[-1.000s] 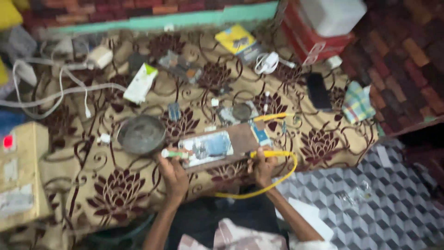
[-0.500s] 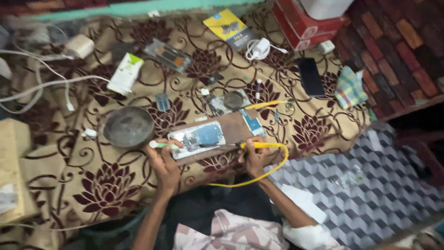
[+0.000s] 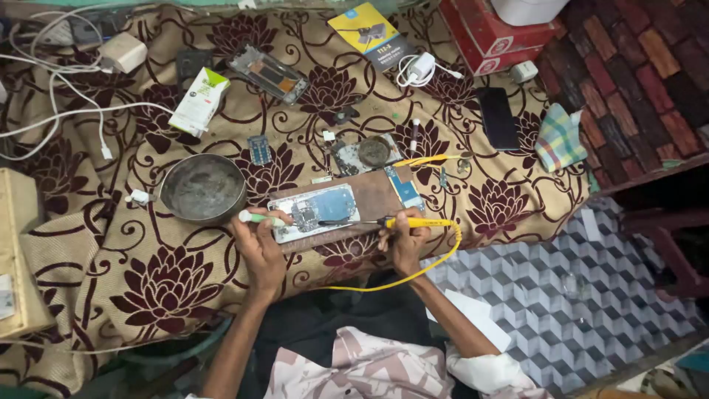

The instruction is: The person uses a soldering iron and a small tube to work on a disassembled mobile phone motherboard placed on a wooden board. They repeatedly apply the soldering iron to various points on the circuit board while holding the tube in the other hand.

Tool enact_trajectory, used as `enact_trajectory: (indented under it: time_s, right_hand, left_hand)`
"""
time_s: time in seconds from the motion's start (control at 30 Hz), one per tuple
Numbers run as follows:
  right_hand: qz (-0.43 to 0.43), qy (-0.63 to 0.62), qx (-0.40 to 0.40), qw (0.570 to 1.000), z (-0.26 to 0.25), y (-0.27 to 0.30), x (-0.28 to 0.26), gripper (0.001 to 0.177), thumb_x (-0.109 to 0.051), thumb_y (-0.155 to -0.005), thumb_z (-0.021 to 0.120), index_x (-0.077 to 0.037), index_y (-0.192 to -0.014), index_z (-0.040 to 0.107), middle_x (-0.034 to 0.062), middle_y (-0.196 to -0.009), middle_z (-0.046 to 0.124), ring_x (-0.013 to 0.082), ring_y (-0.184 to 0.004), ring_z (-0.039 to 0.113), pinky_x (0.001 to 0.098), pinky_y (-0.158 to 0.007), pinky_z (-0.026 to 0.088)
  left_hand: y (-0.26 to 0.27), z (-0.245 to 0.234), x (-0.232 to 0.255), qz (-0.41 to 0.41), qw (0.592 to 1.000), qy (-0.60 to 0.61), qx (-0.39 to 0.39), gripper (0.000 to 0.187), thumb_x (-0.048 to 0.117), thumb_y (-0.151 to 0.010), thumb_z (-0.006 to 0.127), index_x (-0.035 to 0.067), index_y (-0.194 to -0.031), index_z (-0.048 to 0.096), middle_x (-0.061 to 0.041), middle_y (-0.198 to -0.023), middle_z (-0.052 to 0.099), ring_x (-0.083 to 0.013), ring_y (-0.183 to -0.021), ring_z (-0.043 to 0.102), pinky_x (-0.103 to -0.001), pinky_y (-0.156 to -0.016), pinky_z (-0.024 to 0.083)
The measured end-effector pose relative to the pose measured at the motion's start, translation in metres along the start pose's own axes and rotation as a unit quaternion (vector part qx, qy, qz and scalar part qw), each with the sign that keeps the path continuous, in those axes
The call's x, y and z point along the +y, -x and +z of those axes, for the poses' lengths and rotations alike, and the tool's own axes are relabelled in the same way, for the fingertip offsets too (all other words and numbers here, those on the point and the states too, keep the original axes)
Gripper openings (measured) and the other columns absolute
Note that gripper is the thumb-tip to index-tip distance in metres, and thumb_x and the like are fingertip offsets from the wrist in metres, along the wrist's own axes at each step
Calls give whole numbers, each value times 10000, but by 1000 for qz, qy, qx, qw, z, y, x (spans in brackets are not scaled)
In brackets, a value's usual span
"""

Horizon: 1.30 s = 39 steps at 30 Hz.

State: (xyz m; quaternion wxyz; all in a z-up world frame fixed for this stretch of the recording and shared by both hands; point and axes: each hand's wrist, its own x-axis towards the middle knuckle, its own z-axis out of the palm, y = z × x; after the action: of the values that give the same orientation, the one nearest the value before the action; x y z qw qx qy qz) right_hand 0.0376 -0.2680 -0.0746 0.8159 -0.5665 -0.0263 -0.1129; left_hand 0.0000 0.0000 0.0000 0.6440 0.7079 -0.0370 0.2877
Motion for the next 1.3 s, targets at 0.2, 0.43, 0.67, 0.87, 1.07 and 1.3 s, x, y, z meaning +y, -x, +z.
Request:
enact_trajectory:
  time_s: [0.2, 0.43, 0.67, 0.87, 1.07, 1.3]
  right_hand:
    - [-7, 26, 9, 1000, 2, 5, -5, 239, -215, -1055, 561, 0, -952, 551, 112, -658, 633, 147, -419, 570, 261, -372, 444]
    - [-63, 99, 0, 993, 8, 7, -19, 189, -143, -1029, 605, -9, -902, 563, 62, -639, 609, 93, -429, 536, 239, -383, 424]
    - [-122, 178, -49, 975, 29, -10, -51, 193, -104, -1021, 653, -28, -865, 569, 8, -682, 589, 57, -581, 506, 230, -500, 381]
    - [-195, 336, -162, 907, 57, -29, -108, 191, -90, -957, 689, -27, -794, 611, 8, -608, 569, 89, -531, 504, 279, -495, 370]
    - [-278, 359, -316, 833, 93, -40, -160, 172, -110, -960, 704, -46, -828, 615, 28, -697, 638, 124, -555, 609, 278, -524, 439]
    - [-268, 367, -332, 827, 108, -36, -158, 65, -29, -1000, 644, -30, -939, 621, 62, -809, 561, 156, -651, 564, 285, -576, 405]
  left_hand:
    - [4, -2, -2, 25, 998, -65, -11, 269, 280, -1171, 383, 12, -1164, 358, -142, -902, 702, -207, -871, 630, -367, -915, 473]
    - [4, 1, -2, 16, 1000, -3, -1, 259, 265, -1157, 388, 10, -1166, 339, -142, -943, 674, -200, -879, 667, -331, -850, 523]
    - [6, 1, 2, 27, 1000, -7, 6, 250, 251, -1153, 393, 7, -1192, 354, -139, -960, 625, -205, -904, 706, -352, -875, 535]
    - [1, 2, -2, 30, 999, -24, 1, 228, 243, -1164, 374, 17, -1193, 381, -126, -953, 667, -197, -916, 704, -346, -879, 526]
    - [2, 0, -4, 24, 999, -29, 3, 240, 260, -1158, 378, 23, -1195, 384, -105, -940, 692, -188, -924, 692, -346, -901, 514]
    - [5, -2, 0, 64, 988, -138, -1, 191, 203, -1154, 391, 18, -1169, 436, -94, -875, 731, -231, -936, 663, -415, -995, 405]
